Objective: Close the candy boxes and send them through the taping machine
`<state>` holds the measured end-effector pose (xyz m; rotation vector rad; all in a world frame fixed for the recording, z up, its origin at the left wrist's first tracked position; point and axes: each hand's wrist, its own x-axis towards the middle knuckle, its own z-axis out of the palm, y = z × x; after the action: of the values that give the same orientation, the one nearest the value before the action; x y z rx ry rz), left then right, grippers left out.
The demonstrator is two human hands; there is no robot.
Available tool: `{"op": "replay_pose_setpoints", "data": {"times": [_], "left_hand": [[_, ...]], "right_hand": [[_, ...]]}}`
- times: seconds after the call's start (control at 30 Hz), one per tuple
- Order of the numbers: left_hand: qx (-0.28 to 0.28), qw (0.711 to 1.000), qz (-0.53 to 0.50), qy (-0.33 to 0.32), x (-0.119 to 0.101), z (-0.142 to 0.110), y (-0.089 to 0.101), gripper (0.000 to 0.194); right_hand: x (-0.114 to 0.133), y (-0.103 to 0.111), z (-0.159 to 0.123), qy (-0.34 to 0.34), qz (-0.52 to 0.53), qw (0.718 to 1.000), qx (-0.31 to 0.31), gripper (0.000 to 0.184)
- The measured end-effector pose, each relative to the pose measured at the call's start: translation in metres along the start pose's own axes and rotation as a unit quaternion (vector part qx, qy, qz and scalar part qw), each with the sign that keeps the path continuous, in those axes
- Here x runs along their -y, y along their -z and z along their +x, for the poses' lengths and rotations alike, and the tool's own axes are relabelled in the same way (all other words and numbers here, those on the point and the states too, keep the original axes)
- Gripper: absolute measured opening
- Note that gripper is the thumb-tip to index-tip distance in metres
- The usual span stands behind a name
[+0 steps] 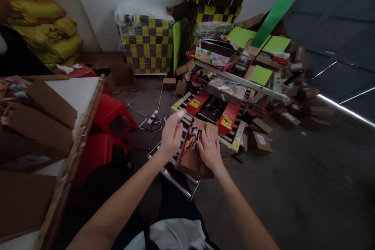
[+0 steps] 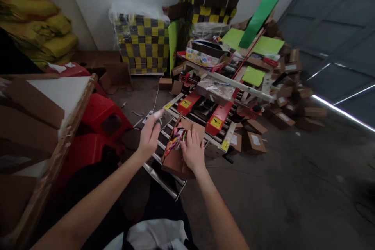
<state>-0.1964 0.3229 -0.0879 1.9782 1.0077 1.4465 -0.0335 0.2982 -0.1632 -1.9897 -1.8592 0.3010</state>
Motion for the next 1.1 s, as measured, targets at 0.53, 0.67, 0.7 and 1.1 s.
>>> {"op": "replay_pose_setpoints", "data": {"times": [0.53, 0.67, 0.7, 1.1], "left_hand": [[0.253, 0.914, 0.316, 0.035, 0.047, -0.002, -0.082, 0.048], [0.283, 0.887, 0.363, 0.049, 0.043, -0.001, -0.087, 0.05], [0.288, 0.884, 0.365, 0.05, 0.042, -0.001, -0.087, 0.05], [0.277, 0.91, 0.301, 0.064, 0.057, 0.006, -0.094, 0.048]], "right_hand": [[-0.05, -0.017, -0.007, 0.043, 0.267, 0.963, -0.009, 0.076], [-0.045, -0.013, -0.009, 0.012, 0.365, 0.93, -0.035, 0.068], [-0.041, -0.012, -0.011, 0.003, 0.379, 0.924, -0.054, 0.066], [0.004, -0.011, -0.032, -0.047, 0.009, 0.999, -0.02, 0.065]]}}
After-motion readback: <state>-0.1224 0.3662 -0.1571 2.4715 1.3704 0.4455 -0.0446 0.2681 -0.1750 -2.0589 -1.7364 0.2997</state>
